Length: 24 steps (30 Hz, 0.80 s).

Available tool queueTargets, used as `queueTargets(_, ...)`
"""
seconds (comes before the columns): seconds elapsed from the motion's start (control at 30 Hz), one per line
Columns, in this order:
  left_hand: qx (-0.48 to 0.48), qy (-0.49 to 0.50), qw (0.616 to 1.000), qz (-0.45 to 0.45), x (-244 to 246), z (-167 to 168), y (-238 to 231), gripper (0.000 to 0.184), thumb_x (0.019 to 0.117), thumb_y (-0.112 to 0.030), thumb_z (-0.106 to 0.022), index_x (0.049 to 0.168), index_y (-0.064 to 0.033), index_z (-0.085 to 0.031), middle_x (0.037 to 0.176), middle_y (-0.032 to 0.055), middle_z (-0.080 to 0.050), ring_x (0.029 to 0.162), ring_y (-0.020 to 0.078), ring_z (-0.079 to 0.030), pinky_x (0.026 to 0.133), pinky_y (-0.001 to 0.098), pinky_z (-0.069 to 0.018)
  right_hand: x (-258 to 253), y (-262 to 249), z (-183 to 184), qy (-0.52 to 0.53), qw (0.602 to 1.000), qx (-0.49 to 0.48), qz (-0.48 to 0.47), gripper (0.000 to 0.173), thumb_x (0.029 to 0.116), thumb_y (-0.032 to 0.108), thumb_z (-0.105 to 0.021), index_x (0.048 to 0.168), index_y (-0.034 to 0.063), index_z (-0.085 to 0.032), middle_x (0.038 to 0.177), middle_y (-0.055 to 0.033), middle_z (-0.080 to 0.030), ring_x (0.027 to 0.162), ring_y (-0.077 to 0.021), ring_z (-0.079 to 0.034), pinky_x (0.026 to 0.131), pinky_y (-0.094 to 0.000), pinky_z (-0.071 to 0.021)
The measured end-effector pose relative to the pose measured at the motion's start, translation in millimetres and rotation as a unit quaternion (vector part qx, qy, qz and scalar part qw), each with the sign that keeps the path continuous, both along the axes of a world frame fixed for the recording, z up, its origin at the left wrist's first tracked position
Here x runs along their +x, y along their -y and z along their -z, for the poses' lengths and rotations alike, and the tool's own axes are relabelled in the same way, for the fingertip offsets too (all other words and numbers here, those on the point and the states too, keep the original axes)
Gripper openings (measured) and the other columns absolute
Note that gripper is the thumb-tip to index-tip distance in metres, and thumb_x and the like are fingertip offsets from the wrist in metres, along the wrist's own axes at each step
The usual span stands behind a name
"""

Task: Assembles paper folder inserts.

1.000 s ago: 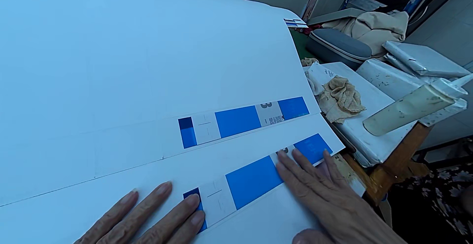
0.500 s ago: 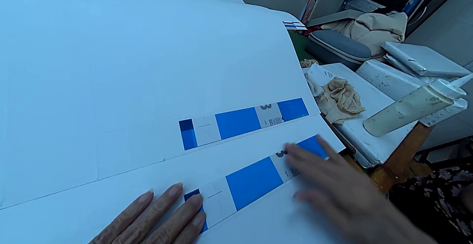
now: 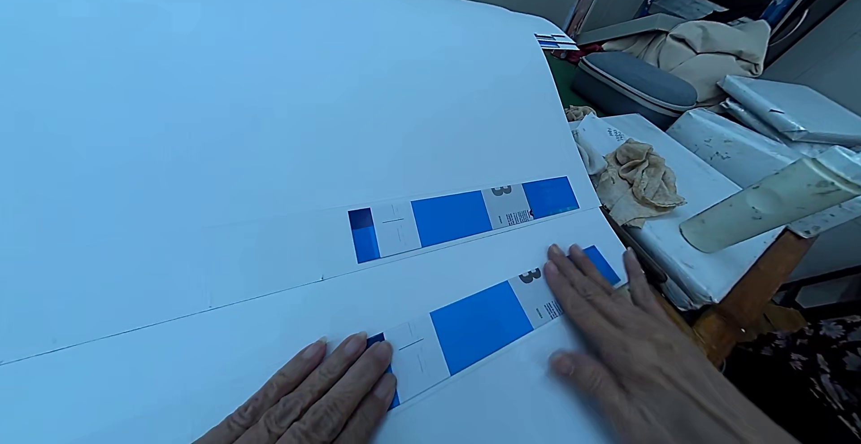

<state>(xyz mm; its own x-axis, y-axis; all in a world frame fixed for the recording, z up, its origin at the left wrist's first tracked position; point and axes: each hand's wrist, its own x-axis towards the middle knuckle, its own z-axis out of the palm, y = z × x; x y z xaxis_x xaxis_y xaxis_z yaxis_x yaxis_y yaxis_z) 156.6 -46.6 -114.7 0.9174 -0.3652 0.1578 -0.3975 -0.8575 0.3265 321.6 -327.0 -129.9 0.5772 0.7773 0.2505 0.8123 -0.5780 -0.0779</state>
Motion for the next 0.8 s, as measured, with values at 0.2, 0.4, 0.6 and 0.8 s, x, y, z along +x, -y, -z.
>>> queueTargets(0.2, 0.019, 0.030, 0.999, -0.006, -0.4, 1.4, 0.7, 0.040, 0.1085, -0.015, -0.042, 0.134, 0.0093, -0.059, 0.141, 0.0258, -0.059, 0.133, 0.0400, -0.057, 0.115, 0.0478, -0.0406, -40.3, -40.3, -8.6, -0.084, 0.993, -0.023, -0.074, 0.082, 0.1030, 0.063, -0.034, 0.150, -0.0024, -0.047, 0.158, -0.0163, -0.045, 0.148, -0.0342, -0.040, 0.117, -0.0737, -0.0125)
queueTargets(0.4, 0.032, 0.080, 0.996, -0.004, 2.1, 6.9, 1.8, 0.040, 0.1087, -0.016, -0.040, 0.131, 0.0085, -0.062, 0.138, 0.0235, -0.062, 0.131, 0.0360, -0.060, 0.114, 0.0453, -0.0422, -21.6, -11.1, -10.9, -0.054, 0.998, -0.021, 0.005, 0.086, 0.1034, 0.065, -0.029, 0.148, -0.0067, -0.047, 0.155, -0.0223, -0.047, 0.145, -0.0385, -0.043, 0.117, -0.0752, -0.0115)
queueTargets(0.6, 0.041, 0.095, 0.995, -0.009, 4.4, 7.1, 3.6, 0.040, 0.1087, -0.019, -0.041, 0.128, 0.0069, -0.065, 0.135, 0.0216, -0.065, 0.128, 0.0349, -0.062, 0.111, 0.0435, -0.0457, 4.4, 2.1, -31.1, -0.002, 0.998, 0.065, 0.010, 0.056, 0.1068, 0.042, -0.046, 0.131, -0.0035, -0.066, 0.127, -0.0191, -0.070, 0.119, -0.0351, -0.068, 0.109, -0.0626, -0.0427)
queueTargets(0.8, 0.050, 0.099, 0.994, -0.003, 6.0, 6.9, 3.4, 0.042, 0.1086, -0.021, -0.041, 0.128, 0.0074, -0.065, 0.134, 0.0221, -0.065, 0.128, 0.0352, -0.063, 0.110, 0.0439, -0.0465, 82.8, 41.5, -12.7, -0.078, 0.982, 0.164, -0.043, 0.038, 0.0905, 0.035, -0.065, 0.120, 0.0125, -0.074, 0.119, 0.0030, -0.072, 0.112, -0.0055, -0.066, 0.095, -0.0240, -0.0553)
